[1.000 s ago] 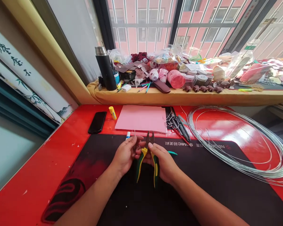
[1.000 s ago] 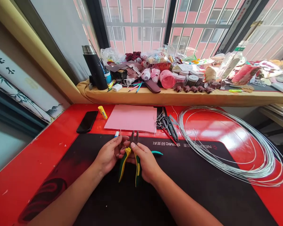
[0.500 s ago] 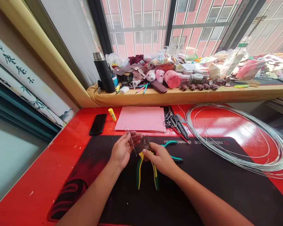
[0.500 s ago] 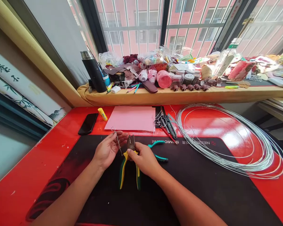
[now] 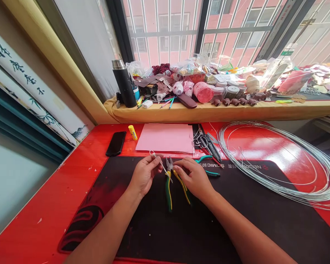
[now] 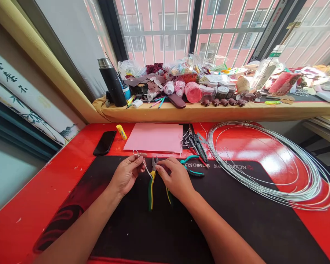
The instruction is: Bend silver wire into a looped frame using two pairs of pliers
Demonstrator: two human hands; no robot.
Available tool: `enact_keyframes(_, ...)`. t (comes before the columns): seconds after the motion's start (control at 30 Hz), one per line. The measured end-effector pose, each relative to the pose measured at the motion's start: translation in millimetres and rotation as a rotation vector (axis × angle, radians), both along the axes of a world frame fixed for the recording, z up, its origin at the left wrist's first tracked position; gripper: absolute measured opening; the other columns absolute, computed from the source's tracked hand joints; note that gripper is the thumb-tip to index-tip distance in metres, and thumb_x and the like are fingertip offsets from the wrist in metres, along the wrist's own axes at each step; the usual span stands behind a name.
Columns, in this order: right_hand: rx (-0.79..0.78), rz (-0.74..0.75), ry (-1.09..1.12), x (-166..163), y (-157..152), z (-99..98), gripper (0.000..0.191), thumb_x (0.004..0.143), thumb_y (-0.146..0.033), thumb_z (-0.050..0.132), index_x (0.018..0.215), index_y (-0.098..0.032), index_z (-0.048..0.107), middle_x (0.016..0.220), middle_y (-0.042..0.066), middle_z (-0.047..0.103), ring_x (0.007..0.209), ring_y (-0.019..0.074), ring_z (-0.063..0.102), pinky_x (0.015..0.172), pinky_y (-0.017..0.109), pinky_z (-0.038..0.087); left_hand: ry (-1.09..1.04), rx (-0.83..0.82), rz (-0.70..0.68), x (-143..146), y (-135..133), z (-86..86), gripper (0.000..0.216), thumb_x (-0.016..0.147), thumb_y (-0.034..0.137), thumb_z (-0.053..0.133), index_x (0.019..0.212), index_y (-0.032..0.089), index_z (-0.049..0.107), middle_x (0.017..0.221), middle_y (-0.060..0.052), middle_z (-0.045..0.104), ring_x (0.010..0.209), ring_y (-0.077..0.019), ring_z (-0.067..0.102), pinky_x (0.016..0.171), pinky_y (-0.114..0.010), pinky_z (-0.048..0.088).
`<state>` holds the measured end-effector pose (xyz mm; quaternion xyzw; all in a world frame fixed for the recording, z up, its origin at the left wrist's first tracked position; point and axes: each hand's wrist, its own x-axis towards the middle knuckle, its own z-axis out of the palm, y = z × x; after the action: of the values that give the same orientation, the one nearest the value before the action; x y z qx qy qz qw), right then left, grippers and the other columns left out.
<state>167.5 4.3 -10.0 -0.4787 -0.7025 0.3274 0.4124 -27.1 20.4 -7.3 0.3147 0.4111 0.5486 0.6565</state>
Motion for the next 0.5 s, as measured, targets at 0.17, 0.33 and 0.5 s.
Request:
enact_keyframes(0.17,-0.313,0.166,0.289,-11.5,-9.8,3.3,0.026,0.098,-0.043,0.059,0.104,-0.021,0.072,0.093,0.007,0.074,0.079,0.0218,0.068,0.07,0.033,0.053,0.057,0.043,-0.005,6.5,-3.9,3.2,0.03,0.067,0.027,0.092,0.086,0.017,0.072,0.073,0.001,0.068,0.063,-0.0116,0.064,0.061,-0.022,0.051)
enact_keyframes(0.33,-0.54,0.202,0.39,-16.2,-12.8,4.4,0.028,0.094,-0.047,0.062,0.096,-0.019,0.064,0.058,-0.006,0.058,0.039,0.0079,0.043,0.039,0.021,0.029,0.104,0.044,-0.053,4.6,-3.7,7.4,0.03,0.069,0.034,0.091,0.086,0.014,0.077,0.075,-0.003,0.071,0.063,-0.0112,0.063,0.058,-0.021,0.048)
enact_keyframes(0.5,-0.619,0.214,0.471,-14.0,-11.9,5.8,0.035,0.089,-0.054,0.067,0.091,-0.019,0.061,0.055,-0.008,0.056,0.036,0.0071,0.043,0.036,0.019,0.027,0.158,0.1,-0.021,-7.8,1.8,8.5,0.038,0.076,0.046,0.085,0.093,0.012,0.08,0.076,-0.007,0.072,0.061,-0.0125,0.062,0.055,-0.023,0.048)
